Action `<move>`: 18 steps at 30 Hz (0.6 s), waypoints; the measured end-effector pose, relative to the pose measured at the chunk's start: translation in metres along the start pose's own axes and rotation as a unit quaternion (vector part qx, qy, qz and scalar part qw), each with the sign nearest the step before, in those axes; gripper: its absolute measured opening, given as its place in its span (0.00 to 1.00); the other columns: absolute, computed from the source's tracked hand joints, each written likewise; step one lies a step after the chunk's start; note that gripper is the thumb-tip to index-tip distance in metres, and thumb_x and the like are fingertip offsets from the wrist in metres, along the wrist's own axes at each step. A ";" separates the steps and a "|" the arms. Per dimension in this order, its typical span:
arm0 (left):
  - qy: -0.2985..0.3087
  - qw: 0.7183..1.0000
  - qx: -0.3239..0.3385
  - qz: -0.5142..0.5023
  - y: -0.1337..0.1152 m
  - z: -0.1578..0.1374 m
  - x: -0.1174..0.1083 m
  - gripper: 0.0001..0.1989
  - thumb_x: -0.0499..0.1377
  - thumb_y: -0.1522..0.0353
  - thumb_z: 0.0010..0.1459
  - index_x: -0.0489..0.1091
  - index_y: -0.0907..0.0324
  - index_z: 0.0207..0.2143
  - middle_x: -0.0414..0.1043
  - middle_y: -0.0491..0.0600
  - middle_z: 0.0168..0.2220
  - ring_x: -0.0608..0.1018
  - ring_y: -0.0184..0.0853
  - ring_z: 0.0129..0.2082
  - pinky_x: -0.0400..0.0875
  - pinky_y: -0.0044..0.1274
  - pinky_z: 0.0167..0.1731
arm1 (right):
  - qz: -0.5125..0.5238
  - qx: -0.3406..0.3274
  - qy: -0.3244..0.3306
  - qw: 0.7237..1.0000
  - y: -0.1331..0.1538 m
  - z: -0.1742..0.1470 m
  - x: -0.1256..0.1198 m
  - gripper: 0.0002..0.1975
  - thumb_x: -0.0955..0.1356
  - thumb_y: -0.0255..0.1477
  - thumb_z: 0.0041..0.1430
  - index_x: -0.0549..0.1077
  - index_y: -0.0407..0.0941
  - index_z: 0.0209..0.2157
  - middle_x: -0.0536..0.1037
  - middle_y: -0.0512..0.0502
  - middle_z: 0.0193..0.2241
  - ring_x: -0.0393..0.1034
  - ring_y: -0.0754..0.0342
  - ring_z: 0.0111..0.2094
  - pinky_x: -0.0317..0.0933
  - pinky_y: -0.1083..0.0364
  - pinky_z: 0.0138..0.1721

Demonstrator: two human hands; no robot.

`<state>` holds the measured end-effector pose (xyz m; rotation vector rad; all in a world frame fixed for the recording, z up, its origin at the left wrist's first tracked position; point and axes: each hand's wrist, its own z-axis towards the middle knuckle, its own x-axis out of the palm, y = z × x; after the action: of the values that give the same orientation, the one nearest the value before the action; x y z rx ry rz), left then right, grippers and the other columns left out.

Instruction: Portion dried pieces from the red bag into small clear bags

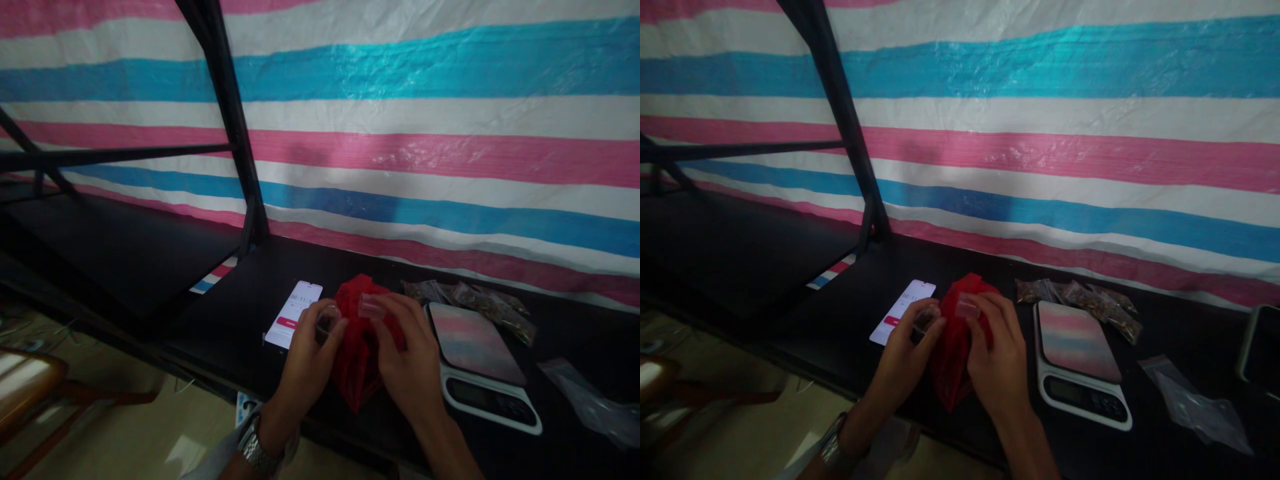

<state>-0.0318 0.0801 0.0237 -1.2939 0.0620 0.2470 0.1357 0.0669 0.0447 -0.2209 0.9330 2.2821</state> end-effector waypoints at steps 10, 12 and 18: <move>-0.148 0.965 0.099 -0.191 -0.016 -0.002 -0.006 0.23 0.64 0.50 0.66 0.67 0.52 0.55 0.81 0.48 0.42 0.83 0.36 0.42 0.76 0.28 0.45 | -0.023 0.066 0.015 0.997 -0.015 0.000 -0.007 0.14 0.65 0.28 0.71 0.77 0.48 0.54 0.79 0.42 0.50 0.75 0.45 0.51 0.68 0.44 0.54; -0.113 0.949 0.043 -0.291 -0.023 -0.001 -0.005 0.27 0.63 0.46 0.64 0.65 0.51 0.56 0.81 0.47 0.42 0.84 0.37 0.40 0.78 0.29 0.42 | -0.037 0.067 0.050 0.996 -0.014 -0.001 -0.005 0.14 0.66 0.25 0.70 0.78 0.48 0.53 0.79 0.42 0.50 0.74 0.44 0.52 0.68 0.44 0.55; -0.032 0.912 -0.106 -0.395 -0.034 -0.001 -0.011 0.26 0.68 0.50 0.59 0.66 0.53 0.52 0.73 0.41 0.31 0.80 0.35 0.32 0.74 0.25 0.32 | -0.123 0.032 0.158 0.979 -0.014 -0.004 -0.004 0.19 0.65 0.16 0.65 0.82 0.46 0.48 0.80 0.40 0.50 0.74 0.41 0.50 0.68 0.41 0.52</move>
<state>-0.0351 0.0691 0.0580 -1.4226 -0.5531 -0.4127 0.1471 0.0697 0.0356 -0.6493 1.0712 2.0191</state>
